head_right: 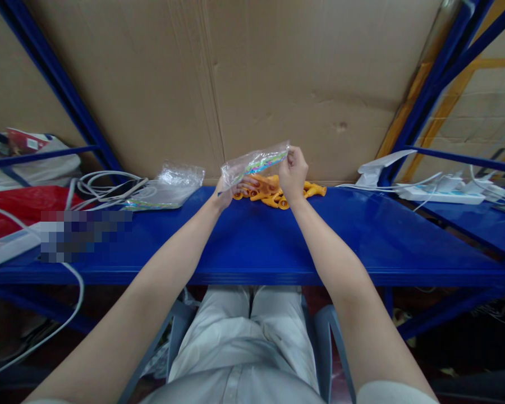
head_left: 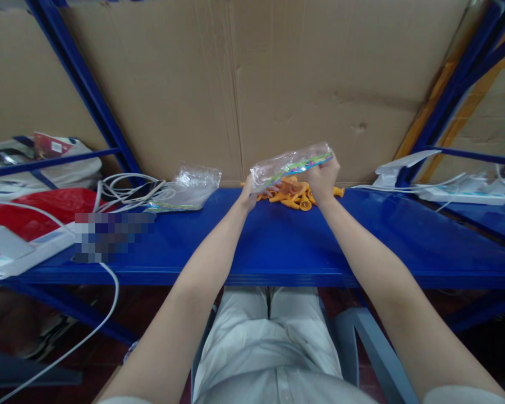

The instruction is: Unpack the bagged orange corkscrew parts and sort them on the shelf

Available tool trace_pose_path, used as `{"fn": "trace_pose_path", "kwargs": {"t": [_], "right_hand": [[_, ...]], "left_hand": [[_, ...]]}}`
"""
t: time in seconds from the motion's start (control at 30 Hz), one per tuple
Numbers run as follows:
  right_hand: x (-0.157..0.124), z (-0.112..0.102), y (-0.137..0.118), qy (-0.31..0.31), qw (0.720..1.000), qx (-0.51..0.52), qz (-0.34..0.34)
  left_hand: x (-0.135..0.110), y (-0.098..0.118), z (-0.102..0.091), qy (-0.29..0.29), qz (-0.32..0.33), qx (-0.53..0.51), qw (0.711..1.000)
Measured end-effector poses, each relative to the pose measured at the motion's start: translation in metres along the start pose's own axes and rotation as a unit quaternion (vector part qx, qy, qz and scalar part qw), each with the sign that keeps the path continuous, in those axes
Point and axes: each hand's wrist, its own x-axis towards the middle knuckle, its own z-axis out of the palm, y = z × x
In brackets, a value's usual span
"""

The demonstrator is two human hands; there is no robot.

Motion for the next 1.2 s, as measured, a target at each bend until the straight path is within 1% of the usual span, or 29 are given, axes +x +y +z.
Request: {"fn": "trace_pose_path", "kwargs": {"t": [0.07,0.13,0.23,0.3,0.37,0.43,0.53,0.6,0.7,0.8,0.87,0.97,1.03,1.1,1.17,1.2], "right_hand": [[0.000,-0.002,-0.004,0.007,1.000,-0.004,-0.011],[0.000,-0.003,-0.010,0.022,1.000,0.013,-0.013],[-0.001,-0.005,-0.021,0.036,0.996,0.079,0.000],[-0.002,-0.006,-0.029,0.030,0.991,0.132,0.008],[-0.003,-0.006,-0.033,0.019,0.987,0.160,0.021],[-0.002,-0.006,-0.034,0.007,0.985,0.161,0.055],[0.003,-0.005,-0.025,-0.039,0.981,0.136,0.131],[0.004,-0.005,-0.015,-0.069,0.974,0.122,0.177],[0.001,-0.005,0.000,-0.101,0.963,0.107,0.227],[-0.006,-0.005,0.010,-0.130,0.944,0.112,0.281],[-0.009,-0.005,0.014,-0.124,0.933,0.128,0.314],[-0.010,-0.006,0.016,-0.084,0.918,0.147,0.358],[-0.009,-0.007,0.016,-0.060,0.903,0.150,0.398],[-0.008,-0.007,0.016,-0.050,0.885,0.153,0.436],[-0.008,-0.008,0.017,-0.044,0.876,0.157,0.455],[-0.008,-0.008,0.018,-0.036,0.876,0.157,0.454]], "left_hand": [[-0.001,0.002,0.001,-0.017,-0.028,0.005,0.999],[0.000,0.004,0.003,-0.007,-0.047,0.000,0.999],[0.003,0.007,0.005,0.034,-0.061,-0.030,0.997],[0.006,0.008,0.004,0.040,-0.070,-0.041,0.996],[0.007,0.009,0.001,0.036,-0.073,-0.038,0.996],[0.008,0.009,-0.001,0.054,-0.066,-0.035,0.996],[0.011,0.007,-0.004,0.117,-0.046,-0.045,0.991],[0.013,0.006,-0.006,0.153,-0.043,-0.048,0.986],[0.015,0.004,-0.008,0.197,-0.054,-0.031,0.978],[0.016,0.004,-0.009,0.226,-0.048,-0.001,0.973],[0.015,0.004,-0.009,0.230,-0.036,0.013,0.972],[0.013,0.003,-0.005,0.216,-0.034,0.033,0.975],[0.011,0.002,-0.002,0.203,-0.034,0.049,0.977],[0.009,0.001,0.002,0.199,-0.034,0.062,0.977],[0.009,0.000,0.004,0.208,-0.036,0.078,0.974],[0.008,0.000,0.004,0.215,-0.038,0.088,0.972]]}}
